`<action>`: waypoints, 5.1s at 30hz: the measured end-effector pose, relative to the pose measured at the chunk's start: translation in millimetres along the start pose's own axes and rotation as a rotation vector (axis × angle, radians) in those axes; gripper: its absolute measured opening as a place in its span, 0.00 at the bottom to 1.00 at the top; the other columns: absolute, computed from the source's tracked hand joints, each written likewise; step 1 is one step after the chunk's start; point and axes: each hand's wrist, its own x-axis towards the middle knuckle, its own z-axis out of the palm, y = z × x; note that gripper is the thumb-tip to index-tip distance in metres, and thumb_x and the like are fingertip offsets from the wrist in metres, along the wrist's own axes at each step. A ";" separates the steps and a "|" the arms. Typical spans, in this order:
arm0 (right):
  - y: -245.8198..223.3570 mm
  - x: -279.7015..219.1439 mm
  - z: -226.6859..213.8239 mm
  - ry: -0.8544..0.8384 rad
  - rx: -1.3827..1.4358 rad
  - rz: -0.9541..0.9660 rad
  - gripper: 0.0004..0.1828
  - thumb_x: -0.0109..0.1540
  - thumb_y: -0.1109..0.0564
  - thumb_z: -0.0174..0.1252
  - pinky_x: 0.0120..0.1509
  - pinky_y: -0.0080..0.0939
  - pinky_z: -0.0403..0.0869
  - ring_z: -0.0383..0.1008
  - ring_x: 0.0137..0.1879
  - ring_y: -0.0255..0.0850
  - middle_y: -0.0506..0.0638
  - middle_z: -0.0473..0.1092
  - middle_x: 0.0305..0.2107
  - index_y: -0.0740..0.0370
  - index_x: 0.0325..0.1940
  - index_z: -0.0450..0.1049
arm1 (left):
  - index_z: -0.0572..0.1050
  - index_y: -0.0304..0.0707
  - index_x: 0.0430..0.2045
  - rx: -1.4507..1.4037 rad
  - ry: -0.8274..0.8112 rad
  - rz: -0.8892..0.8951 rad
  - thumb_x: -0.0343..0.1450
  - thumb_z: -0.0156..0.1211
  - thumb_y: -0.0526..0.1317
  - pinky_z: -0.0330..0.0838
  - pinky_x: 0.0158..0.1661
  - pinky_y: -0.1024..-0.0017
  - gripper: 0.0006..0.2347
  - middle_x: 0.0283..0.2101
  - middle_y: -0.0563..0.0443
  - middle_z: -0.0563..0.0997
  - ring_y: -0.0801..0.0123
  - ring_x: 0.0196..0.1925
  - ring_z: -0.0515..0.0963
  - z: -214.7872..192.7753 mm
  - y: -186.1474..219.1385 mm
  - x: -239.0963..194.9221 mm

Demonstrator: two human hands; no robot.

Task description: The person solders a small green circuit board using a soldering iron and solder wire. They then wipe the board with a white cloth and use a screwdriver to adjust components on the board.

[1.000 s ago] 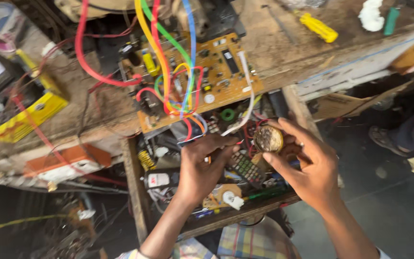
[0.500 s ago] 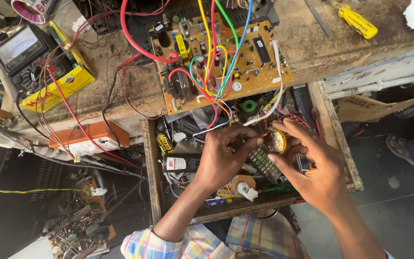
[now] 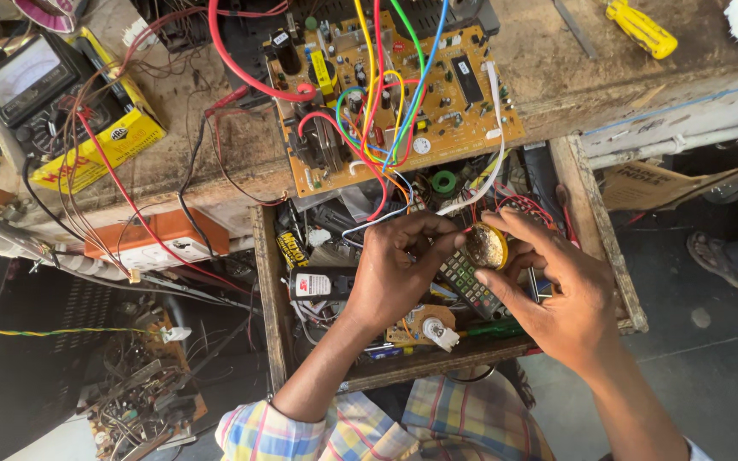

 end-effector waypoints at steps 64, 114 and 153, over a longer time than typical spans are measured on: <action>-12.6 -20.7 8.1 -0.166 -0.091 0.044 0.17 0.55 0.54 0.72 0.44 0.47 0.70 0.72 0.42 0.48 0.53 0.68 0.36 0.64 0.35 0.69 | 0.74 0.31 0.46 0.661 0.049 0.440 0.56 0.80 0.40 0.77 0.45 0.61 0.27 0.47 0.43 0.78 0.51 0.45 0.80 5.6 -4.8 -54.7; 33.8 9.6 14.4 -0.326 0.210 0.067 0.13 0.65 0.61 0.58 0.51 0.37 0.79 0.84 0.48 0.36 0.49 0.82 0.44 0.59 0.53 0.80 | 0.79 0.25 0.49 -0.013 -0.151 -0.140 0.76 0.58 0.30 0.81 0.44 0.73 0.10 0.42 0.42 0.86 0.70 0.41 0.84 -71.6 14.5 -44.6; 43.5 18.4 28.6 -0.445 0.107 -0.176 0.23 0.51 0.75 0.57 0.60 0.47 0.78 0.79 0.57 0.48 0.51 0.79 0.49 0.63 0.47 0.80 | 0.79 0.33 0.32 0.622 0.079 -0.038 0.71 0.65 0.34 0.66 0.27 0.70 0.03 0.26 0.50 0.77 0.70 0.24 0.73 -38.9 32.0 -46.8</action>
